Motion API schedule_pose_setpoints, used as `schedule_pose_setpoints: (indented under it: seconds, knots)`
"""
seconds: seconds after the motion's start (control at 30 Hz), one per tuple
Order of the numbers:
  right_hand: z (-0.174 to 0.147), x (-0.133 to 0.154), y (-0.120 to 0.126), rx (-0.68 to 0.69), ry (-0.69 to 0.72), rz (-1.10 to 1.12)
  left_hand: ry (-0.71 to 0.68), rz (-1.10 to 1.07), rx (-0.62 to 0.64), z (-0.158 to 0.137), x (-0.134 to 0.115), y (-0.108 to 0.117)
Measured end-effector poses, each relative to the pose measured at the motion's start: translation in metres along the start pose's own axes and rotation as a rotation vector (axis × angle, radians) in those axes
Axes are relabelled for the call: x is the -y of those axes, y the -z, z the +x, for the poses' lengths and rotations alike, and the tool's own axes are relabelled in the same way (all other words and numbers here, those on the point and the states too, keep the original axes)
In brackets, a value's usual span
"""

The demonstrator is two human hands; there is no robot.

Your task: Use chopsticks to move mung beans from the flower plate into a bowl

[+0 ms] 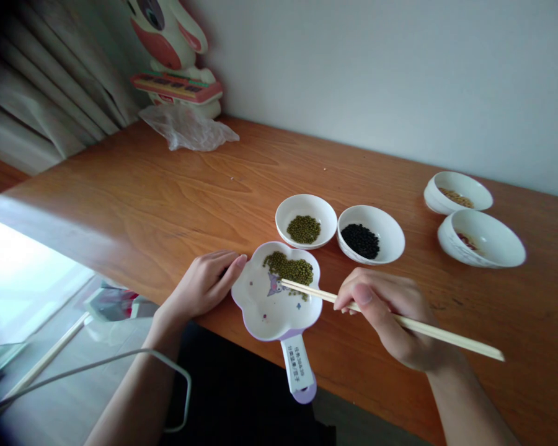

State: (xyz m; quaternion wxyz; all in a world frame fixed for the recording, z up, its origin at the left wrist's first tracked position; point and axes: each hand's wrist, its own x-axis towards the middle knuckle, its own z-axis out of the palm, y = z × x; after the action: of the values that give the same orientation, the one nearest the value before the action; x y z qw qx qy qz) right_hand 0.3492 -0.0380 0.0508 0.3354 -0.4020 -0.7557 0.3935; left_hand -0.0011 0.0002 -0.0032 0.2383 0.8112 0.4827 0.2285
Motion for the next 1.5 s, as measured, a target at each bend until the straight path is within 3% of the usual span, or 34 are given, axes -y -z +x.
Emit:
schedule_pose_setpoints:
  seconds: [0.23, 0.47, 0.7, 1.03, 1.23, 1.5]
  knots:
    - [0.011, 0.004, -0.002, 0.091, -0.076, 0.11, 0.001, 0.002, -0.002, -0.001, 0.001, -0.001]
    - [0.007, 0.002, 0.003, 0.041, -0.104, 0.207, 0.005, -0.007, -0.005, -0.001, 0.001, 0.0]
    - [0.008, 0.003, -0.004, -0.123, -0.04, 0.311, -0.007, -0.014, -0.01, 0.0, 0.0, -0.001]
    - [-0.002, -0.006, -0.006, 0.111, -0.053, 0.115, -0.005, -0.009, -0.009, -0.001, 0.001, -0.002]
    - [-0.003, -0.004, -0.005, 0.094, -0.075, 0.039, -0.002, -0.004, -0.024, 0.0, 0.0, -0.001]
    - [0.0, -0.005, -0.006, 0.099, -0.021, 0.103, 0.009, -0.007, -0.006, -0.001, -0.001, -0.001]
